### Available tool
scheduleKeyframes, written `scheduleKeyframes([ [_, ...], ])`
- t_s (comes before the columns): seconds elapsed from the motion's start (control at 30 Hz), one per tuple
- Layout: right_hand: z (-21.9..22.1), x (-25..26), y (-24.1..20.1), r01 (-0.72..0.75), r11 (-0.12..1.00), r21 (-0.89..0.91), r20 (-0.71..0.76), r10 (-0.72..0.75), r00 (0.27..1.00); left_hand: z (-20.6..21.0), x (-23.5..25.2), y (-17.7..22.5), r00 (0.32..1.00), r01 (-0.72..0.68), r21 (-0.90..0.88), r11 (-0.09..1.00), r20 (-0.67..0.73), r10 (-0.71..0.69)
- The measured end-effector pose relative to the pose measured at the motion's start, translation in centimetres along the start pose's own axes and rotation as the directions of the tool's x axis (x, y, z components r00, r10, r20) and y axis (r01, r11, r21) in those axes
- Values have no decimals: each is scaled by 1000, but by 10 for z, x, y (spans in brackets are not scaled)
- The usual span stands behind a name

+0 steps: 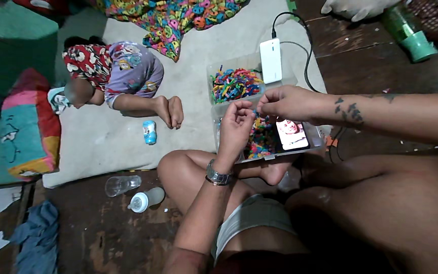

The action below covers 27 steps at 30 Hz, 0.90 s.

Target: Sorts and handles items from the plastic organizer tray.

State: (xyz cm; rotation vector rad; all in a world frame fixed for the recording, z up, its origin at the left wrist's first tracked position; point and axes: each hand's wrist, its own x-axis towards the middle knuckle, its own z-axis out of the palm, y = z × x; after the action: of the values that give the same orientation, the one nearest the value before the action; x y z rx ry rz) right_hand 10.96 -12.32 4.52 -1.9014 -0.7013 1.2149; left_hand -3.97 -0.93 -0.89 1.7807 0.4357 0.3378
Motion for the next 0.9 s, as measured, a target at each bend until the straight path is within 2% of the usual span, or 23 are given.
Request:
scheduleKeyframes([
  [0.07,-1,2,1,14,999,-33,1,-14,1000,-1,2,1,995,-100,112,989,8,99],
  [0.17,-1,3,2,16,997,-75,9,-16,1000,2,3,1,989,-141,146,979,-10,144],
  [0.23,-2,2,0,14,998,-65,16,-13,1000,5,3,0,995,-100,65,993,-20,101],
  [0.3,-2,0,-1,-5,1000,6,33,5,999,9,1,-1,999,46,-160,986,-3,-47],
  [0.37,-1,1,0,-24,997,72,39,22,999,14,1,0,981,184,-400,898,24,-191],
  [0.4,0,2,2,-24,997,76,39,21,999,15,2,1,975,211,-456,864,34,-220],
  [0.6,-4,6,9,28,1000,-4,25,-28,999,10,5,-4,990,134,-322,937,8,-139],
  [0.67,-5,7,10,49,999,-20,31,-48,998,10,5,-4,986,157,-382,911,10,-165],
  [0.77,-3,6,10,55,998,-10,51,-54,997,10,4,-2,963,258,-524,812,75,-257],
  [0.9,-1,5,7,-58,993,105,88,49,995,8,6,-5,963,264,-551,792,97,-253],
])
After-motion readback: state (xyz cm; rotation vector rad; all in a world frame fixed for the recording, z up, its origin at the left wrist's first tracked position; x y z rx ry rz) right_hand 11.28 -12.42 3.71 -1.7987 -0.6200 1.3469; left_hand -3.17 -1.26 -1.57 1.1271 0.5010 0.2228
